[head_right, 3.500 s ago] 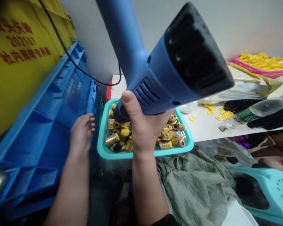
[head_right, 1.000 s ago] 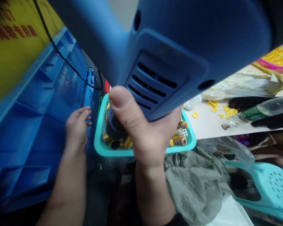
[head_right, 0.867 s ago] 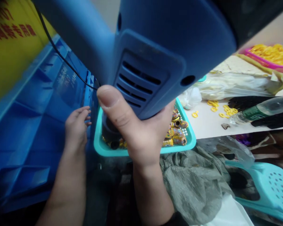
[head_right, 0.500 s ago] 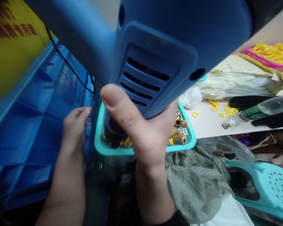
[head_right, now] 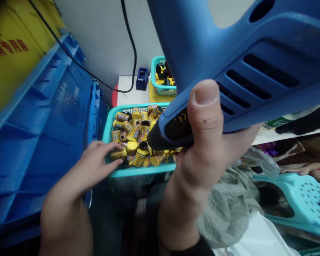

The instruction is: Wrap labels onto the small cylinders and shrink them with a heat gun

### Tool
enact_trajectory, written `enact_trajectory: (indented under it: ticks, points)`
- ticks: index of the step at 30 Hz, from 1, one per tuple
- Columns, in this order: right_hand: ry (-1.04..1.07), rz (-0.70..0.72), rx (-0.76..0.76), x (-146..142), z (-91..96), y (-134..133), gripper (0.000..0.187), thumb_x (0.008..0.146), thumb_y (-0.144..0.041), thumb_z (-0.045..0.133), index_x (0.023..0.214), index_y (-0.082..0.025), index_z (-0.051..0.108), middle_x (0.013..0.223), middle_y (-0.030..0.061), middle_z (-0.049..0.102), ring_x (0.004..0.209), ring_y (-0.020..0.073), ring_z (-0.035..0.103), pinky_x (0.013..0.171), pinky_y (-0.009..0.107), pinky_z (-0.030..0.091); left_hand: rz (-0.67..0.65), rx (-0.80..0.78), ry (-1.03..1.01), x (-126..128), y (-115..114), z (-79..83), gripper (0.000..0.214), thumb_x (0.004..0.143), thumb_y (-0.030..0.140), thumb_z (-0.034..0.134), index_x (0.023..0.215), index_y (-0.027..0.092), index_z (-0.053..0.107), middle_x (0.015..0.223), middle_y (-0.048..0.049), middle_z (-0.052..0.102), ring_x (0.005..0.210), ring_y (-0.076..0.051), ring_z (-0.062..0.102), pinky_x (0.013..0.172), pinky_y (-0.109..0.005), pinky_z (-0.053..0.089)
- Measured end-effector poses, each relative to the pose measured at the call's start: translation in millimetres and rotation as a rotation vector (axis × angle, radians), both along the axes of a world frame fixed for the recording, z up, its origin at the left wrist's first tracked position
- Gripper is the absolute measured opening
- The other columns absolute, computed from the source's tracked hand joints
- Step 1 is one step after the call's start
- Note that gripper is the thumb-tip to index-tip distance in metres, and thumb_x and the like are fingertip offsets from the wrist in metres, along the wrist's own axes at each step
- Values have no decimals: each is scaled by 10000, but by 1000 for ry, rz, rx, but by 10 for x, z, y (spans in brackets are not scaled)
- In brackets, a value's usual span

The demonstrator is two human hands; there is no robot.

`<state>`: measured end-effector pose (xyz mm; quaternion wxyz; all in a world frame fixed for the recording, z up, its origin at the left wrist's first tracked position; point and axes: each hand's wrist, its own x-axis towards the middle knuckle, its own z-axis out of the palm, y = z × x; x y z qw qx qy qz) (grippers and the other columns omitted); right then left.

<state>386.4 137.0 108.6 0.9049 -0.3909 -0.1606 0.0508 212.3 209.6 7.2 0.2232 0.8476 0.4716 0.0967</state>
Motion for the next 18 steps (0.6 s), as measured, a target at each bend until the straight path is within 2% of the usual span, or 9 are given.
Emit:
enact_trajectory:
  ticks: [2,3,6,8,11,13,15,18]
  points:
    - [-303,-38,-61,2,-42,5,82,769,-184,638,838,-179,680,1185,-124,666,1369,201,394,1135,243,433,3,81,22,-14,-10,-33,331,746,292,610,1061,313,707,908,-74,659,971,-300,522,823,-396,434]
    - [-325,-55,-51,-2,-60,7,75,766,-212,634,819,-184,679,1191,-130,663,1371,208,384,1133,247,433,11,112,39,-22,-8,-46,347,747,273,596,1071,319,711,896,-77,672,942,-305,522,796,-398,431]
    - [-211,-51,53,-26,-71,0,101,712,-221,664,807,-195,686,1250,-147,629,1361,220,378,1071,233,480,23,127,50,-47,31,-51,388,720,257,608,1091,317,704,849,-71,686,872,-302,531,743,-388,422]
    - [-105,10,94,-35,-39,-16,147,654,-179,703,797,-209,694,1280,-155,602,1353,222,388,1022,223,515,63,146,-9,-54,70,-22,361,697,298,651,1054,283,694,816,-65,674,865,-300,539,746,-379,427]
    - [-41,103,83,-25,14,-34,251,596,-132,736,831,-213,703,1312,-145,577,1370,242,356,1001,234,531,128,290,-104,-24,115,20,259,711,332,665,955,248,685,858,-73,661,909,-302,541,834,-391,421]
    - [-66,128,83,-13,19,-22,301,605,-137,727,893,-220,701,1319,-136,574,1382,252,331,1002,252,529,102,340,-125,27,127,19,237,748,318,632,962,240,699,923,-82,654,953,-299,537,892,-398,407]
    - [-99,130,95,-1,-10,7,322,639,-165,703,954,-232,687,1294,-125,599,1358,249,388,1012,273,520,51,300,-123,79,128,5,306,771,308,611,1056,245,701,986,-81,649,987,-292,535,913,-397,408]
    - [-163,106,81,35,-90,57,351,680,-224,692,1029,-232,658,1207,-87,662,1227,247,566,1032,328,514,10,187,-129,100,111,14,483,742,315,647,1223,266,639,1071,-70,656,1032,-293,534,936,-404,413]
